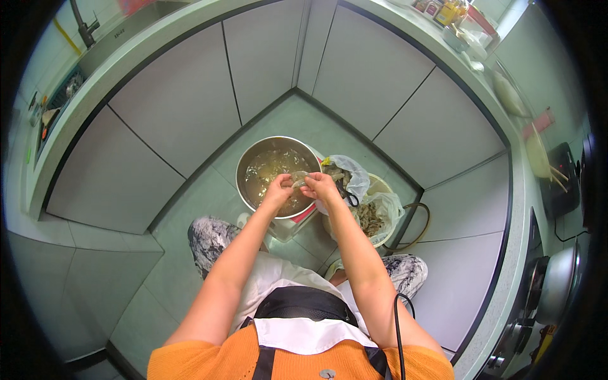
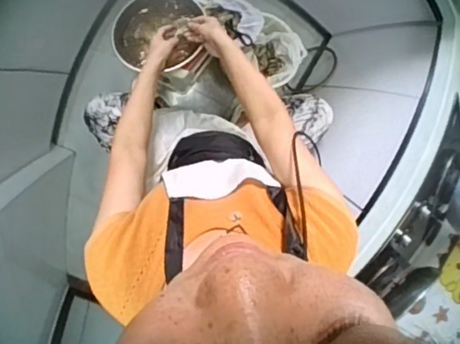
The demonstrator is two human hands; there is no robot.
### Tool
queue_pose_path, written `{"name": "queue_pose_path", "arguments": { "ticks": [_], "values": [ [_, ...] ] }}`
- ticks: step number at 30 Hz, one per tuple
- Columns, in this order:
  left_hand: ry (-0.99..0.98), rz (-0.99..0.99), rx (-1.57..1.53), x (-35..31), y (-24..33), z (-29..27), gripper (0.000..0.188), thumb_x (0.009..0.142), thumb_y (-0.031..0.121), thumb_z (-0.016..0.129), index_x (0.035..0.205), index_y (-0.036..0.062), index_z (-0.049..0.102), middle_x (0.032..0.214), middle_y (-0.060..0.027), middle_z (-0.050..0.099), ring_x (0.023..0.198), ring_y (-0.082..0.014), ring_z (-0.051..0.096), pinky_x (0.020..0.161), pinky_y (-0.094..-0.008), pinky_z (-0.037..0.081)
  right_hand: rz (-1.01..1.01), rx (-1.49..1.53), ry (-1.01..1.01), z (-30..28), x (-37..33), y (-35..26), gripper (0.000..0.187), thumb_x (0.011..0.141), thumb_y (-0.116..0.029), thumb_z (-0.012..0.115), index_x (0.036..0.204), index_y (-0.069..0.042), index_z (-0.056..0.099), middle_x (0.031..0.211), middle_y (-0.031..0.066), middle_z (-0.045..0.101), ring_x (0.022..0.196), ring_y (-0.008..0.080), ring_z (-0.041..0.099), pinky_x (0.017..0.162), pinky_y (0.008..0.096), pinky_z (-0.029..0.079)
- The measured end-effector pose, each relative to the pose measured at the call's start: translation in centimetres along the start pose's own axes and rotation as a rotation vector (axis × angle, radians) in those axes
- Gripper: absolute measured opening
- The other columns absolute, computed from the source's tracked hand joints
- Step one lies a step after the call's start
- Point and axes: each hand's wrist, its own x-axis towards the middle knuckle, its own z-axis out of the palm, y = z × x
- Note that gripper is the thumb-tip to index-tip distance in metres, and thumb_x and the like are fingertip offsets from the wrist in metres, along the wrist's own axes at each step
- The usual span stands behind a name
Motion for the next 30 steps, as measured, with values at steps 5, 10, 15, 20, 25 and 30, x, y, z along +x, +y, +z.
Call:
{"name": "queue_pose_path", "arguments": {
  "ticks": [5,10,15,20,25,30],
  "values": [
    [-0.141,-0.223,-0.224,-0.5,3.0,0.7,0.031,0.082,0.001,0.056,0.112,0.0008,0.050,0.096,-0.0100,0.060,0.075,-0.0138,0.061,0.063,-0.0225,0.050,0.028,0.175,-0.035,-0.4,-0.2,-0.3,0.018,0.087,-0.008,0.055,0.102,0.001,0.050,0.087,0.0074,0.059,0.071,0.0162,0.063,0.060,0.0242,0.056],
    [-0.043,-0.222,-0.632,-0.1,2.9,0.4,0.025,0.087,0.007,0.056,0.111,0.0035,0.050,0.096,-0.0083,0.058,0.083,-0.0153,0.059,0.072,-0.0263,0.052,0.035,0.221,-0.007,-0.2,-0.5,-0.6,0.016,0.085,-0.010,0.057,0.098,-0.002,0.050,0.089,0.0077,0.059,0.074,0.0175,0.063,0.064,0.0268,0.055],
    [-0.028,-0.245,-0.829,-0.4,2.2,1.7,0.026,0.086,0.011,0.059,0.112,0.0099,0.054,0.099,-0.0030,0.058,0.090,-0.0139,0.057,0.079,-0.0305,0.050,0.033,0.248,-0.015,0.2,-0.8,-0.6,0.018,0.084,-0.011,0.059,0.097,-0.004,0.050,0.089,0.0072,0.059,0.076,0.0177,0.063,0.065,0.0277,0.054],
    [-0.175,-0.270,-0.968,0.8,0.4,2.1,0.024,0.088,0.026,0.057,0.110,0.0161,0.056,0.106,-0.0017,0.059,0.094,-0.0158,0.055,0.077,-0.0349,0.046,-0.051,0.035,0.012,1.2,-0.6,0.1,0.030,0.081,-0.017,0.065,0.103,0.001,0.056,0.087,0.0061,0.062,0.073,0.0145,0.064,0.060,0.0260,0.052],
    [0.099,-0.293,-0.893,1.7,1.1,1.5,0.021,0.090,0.030,0.052,0.108,0.0185,0.053,0.106,-0.0047,0.059,0.104,-0.0145,0.051,0.080,-0.0375,0.043,-0.506,-0.821,0.334,-2.0,-1.4,-0.3,0.018,0.076,-0.020,0.063,0.089,-0.009,0.067,0.079,0.0101,0.066,0.076,0.0237,0.064,0.068,0.0343,0.049],
    [0.348,-0.344,-0.884,2.8,0.0,-0.3,0.019,0.091,0.017,0.050,0.109,0.0154,0.043,0.108,-0.0056,0.056,0.092,-0.0223,0.058,0.079,-0.0451,0.047,-0.320,-1.311,0.464,-7.3,-3.0,-0.7,0.023,0.075,-0.026,0.063,0.093,-0.012,0.065,0.090,0.0136,0.061,0.085,0.0301,0.061,0.075,0.0400,0.048]
  ]
}}
